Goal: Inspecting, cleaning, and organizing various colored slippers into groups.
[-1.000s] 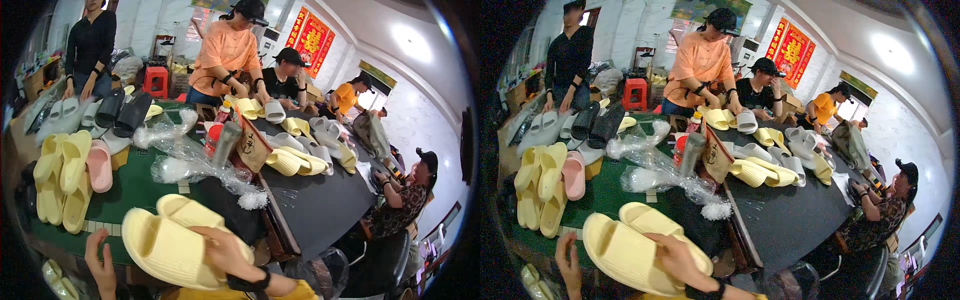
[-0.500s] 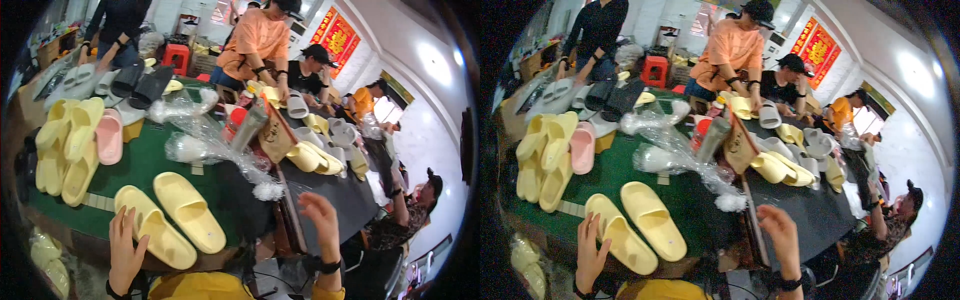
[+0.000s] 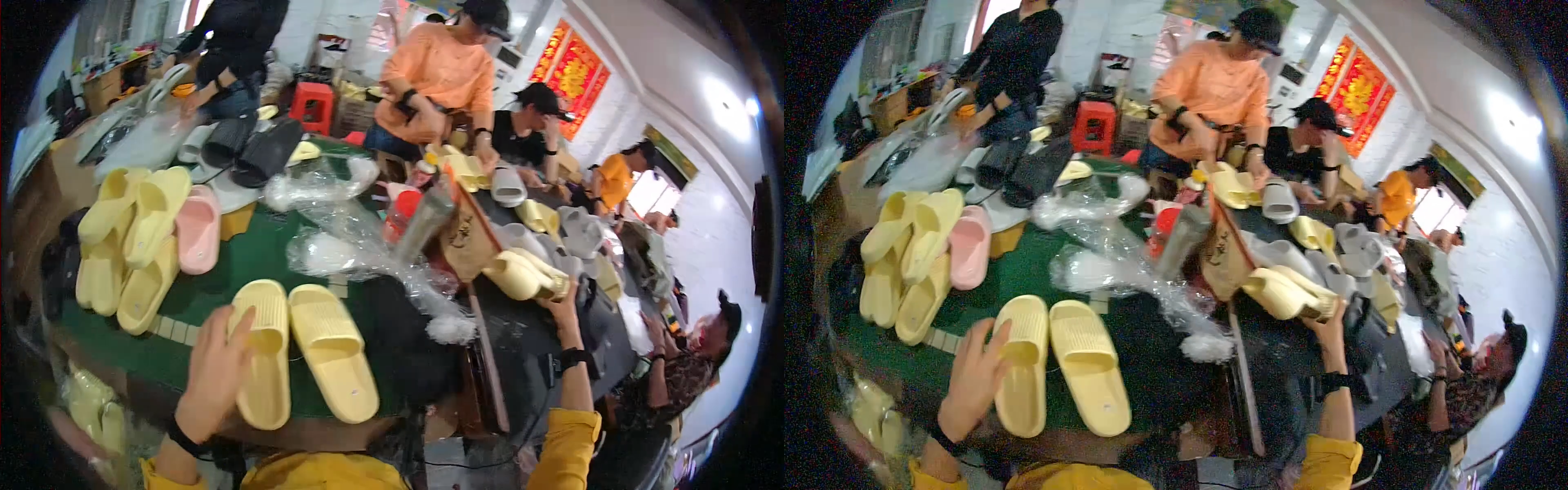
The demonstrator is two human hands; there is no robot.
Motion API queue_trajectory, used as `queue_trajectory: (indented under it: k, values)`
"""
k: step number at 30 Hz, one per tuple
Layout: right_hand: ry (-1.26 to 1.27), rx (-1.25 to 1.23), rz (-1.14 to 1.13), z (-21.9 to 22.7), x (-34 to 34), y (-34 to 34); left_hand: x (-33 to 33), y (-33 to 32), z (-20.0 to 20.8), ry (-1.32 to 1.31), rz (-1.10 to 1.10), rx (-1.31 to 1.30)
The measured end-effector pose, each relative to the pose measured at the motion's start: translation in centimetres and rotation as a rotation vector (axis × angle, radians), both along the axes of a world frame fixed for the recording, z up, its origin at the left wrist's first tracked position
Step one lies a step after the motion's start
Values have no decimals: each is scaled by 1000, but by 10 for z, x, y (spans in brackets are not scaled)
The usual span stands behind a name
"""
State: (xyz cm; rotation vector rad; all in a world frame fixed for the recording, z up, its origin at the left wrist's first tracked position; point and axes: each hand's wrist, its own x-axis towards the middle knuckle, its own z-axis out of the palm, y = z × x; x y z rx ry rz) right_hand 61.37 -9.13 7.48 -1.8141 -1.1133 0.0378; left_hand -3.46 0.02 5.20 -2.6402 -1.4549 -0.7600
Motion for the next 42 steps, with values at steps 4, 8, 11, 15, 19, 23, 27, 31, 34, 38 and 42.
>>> queue_trajectory:
  k: [4, 8, 11, 15, 19, 23, 27, 31, 34, 38, 42]
  values:
    - [-42, 176, -101, -7, 15, 14, 4, -41, -13, -92, -104, -156]
    - [79, 265, -126, 5, -9, 15, 24, -39, -29, 59, -167, -143]
    - [201, 434, -72, 1, 8, 9, 38, -27, -57, -20, -222, -32]
    - [416, 664, 123, 19, 8, -14, 65, -12, -64, 53, -177, 2]
    - [329, 511, 203, 48, -103, 11, 51, -9, -59, 46, -141, -108]
    - [169, 362, 196, 76, -158, -22, 32, -15, -59, -82, -148, -60]
    - [31, 202, 185, 55, -171, -96, -7, -21, -36, -286, -149, -141]
    - [-278, 109, 216, 84, -285, -80, -57, -9, -12, -333, 22, 118]
    - [-337, 22, 139, 81, -327, -80, -95, 0, 3, -280, 243, 206]
    - [-335, -29, 196, 72, -361, -67, -130, -3, -6, -277, 424, 137]
    - [-262, -115, 320, 58, -391, -49, -148, -3, -26, -136, 417, 106]
